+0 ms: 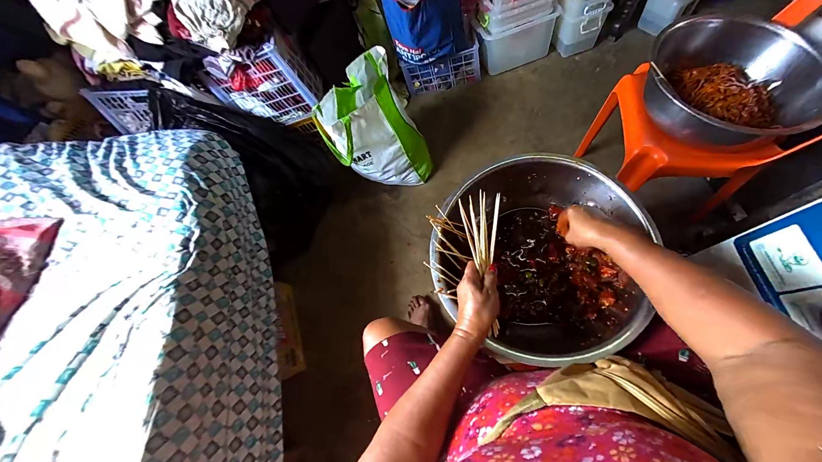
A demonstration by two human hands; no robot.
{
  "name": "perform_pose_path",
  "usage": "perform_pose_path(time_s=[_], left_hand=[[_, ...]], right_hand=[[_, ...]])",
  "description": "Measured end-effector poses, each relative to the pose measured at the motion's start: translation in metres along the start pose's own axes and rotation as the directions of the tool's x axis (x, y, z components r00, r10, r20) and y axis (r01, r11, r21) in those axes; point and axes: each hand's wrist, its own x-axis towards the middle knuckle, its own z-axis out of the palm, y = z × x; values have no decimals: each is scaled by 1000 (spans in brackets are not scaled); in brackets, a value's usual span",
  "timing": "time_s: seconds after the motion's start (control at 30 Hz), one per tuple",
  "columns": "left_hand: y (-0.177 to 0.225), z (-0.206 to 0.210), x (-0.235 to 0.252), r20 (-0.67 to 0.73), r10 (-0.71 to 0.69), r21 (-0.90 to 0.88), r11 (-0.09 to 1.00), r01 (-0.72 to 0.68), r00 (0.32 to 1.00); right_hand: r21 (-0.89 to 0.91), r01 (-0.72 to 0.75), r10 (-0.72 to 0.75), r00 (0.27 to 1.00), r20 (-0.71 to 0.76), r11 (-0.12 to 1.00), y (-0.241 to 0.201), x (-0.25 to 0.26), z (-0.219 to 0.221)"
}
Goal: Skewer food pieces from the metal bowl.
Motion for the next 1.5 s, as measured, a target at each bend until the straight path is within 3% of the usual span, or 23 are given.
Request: perform_pose_path(time_s=[0.1,0.17,0.33,0.4,0.47,0.57,0.67,0.73,0.83,0.9,1.0,1.1,1.17,1.27,1.5], left_hand=[[1,0,0,5,4,-15,1000,-4,1000],[0,-1,-1,5,2,-24,1000,-2,1000],[-1,-1,1,11,6,-42,999,-6,1000],[-1,-1,2,16,9,-39,999,-8,1000],[-1,-1,2,20,11,-32,999,-10,1000],[1,-1,0,30,-4,40,999,3,1000],[10,-2,-4,61,-45,167,985,34,997],[13,-3,-8,74,-65,231,972,46,995],[11,-4,-12,70,-80,263,963,59,994],[9,-3,-12,56,-85,250,966,69,995],[10,0,-10,41,-74,203,977,64,996],[22,3,-10,27,-10,188,982,5,1000],[27,6,-11,21,34,204,978,-37,999],[22,12,-9,16,80,251,965,-81,997],[15,11,-6,34,21,296,955,-30,999]], right_hand=[[8,-131,131,988,-79,991,-28,14,-18],[48,-150,155,982,-107,987,-37,25,-5],[26,60,-57,992,-114,998,-53,39,52],[12,126,-125,991,-47,992,-59,30,66],[-56,136,-128,984,127,989,-68,12,60],[-174,75,-13,941,337,982,-77,-16,46],[-261,-19,122,916,383,965,-71,-32,37],[-153,-54,105,930,351,987,-54,-28,38],[206,-32,10,994,106,978,-9,-6,57],[486,-55,70,997,-12,872,2,0,60],[846,-192,211,973,97,498,-21,-19,25],[967,-186,220,965,145,176,-29,-21,13],[987,-156,207,968,144,43,-30,-19,13],[990,-124,209,968,137,-72,-32,-19,12],[993,-69,310,946,96,-98,-35,-19,9]])
